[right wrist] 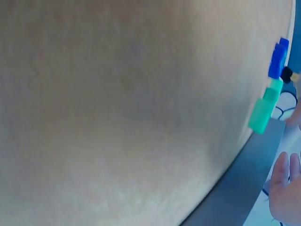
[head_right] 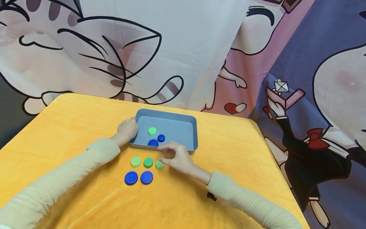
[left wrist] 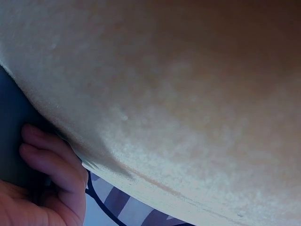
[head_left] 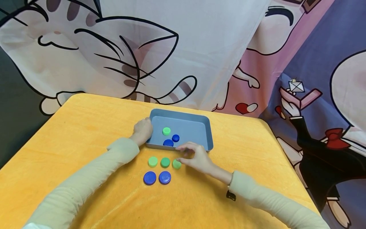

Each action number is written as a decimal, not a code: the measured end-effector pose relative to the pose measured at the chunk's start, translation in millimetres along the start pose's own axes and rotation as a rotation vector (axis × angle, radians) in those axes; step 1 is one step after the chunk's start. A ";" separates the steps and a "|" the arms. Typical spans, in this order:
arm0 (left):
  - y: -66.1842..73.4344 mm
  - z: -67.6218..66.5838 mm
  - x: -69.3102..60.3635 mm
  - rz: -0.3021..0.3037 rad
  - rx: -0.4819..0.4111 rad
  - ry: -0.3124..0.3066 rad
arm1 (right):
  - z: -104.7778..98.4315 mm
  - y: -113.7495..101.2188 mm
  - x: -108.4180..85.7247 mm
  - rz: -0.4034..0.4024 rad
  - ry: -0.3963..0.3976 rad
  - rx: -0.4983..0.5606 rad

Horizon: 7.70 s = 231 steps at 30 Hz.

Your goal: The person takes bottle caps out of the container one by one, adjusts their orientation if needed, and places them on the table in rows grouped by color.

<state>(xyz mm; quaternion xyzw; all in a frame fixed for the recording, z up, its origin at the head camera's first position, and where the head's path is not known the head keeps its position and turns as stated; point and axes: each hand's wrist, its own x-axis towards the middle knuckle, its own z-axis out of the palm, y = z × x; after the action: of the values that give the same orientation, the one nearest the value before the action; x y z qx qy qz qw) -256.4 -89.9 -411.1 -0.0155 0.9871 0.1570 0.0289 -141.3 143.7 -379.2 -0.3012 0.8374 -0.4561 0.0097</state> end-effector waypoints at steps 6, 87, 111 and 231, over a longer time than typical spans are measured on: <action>-0.6 0.6 0.5 0.011 0.002 0.004 | -14.2 -8.5 7.6 0.021 0.025 0.044; -0.1 0.7 -0.5 0.010 -0.009 0.004 | -55.7 102.1 60.7 -0.046 -0.520 -0.046; -1.5 1.2 1.3 0.014 -0.005 0.020 | -61.1 69.0 54.9 0.055 -0.222 -0.019; -1.2 -0.1 -0.3 0.026 0.011 0.017 | -6.4 15.5 -5.2 -0.033 -0.308 -0.086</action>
<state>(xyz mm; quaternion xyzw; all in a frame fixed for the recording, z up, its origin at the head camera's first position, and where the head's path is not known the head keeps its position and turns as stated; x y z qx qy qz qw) -256.1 -91.1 -411.4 -0.0040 0.9882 0.1518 0.0187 -146.6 157.5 -388.8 -0.3813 0.8396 -0.3685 0.1174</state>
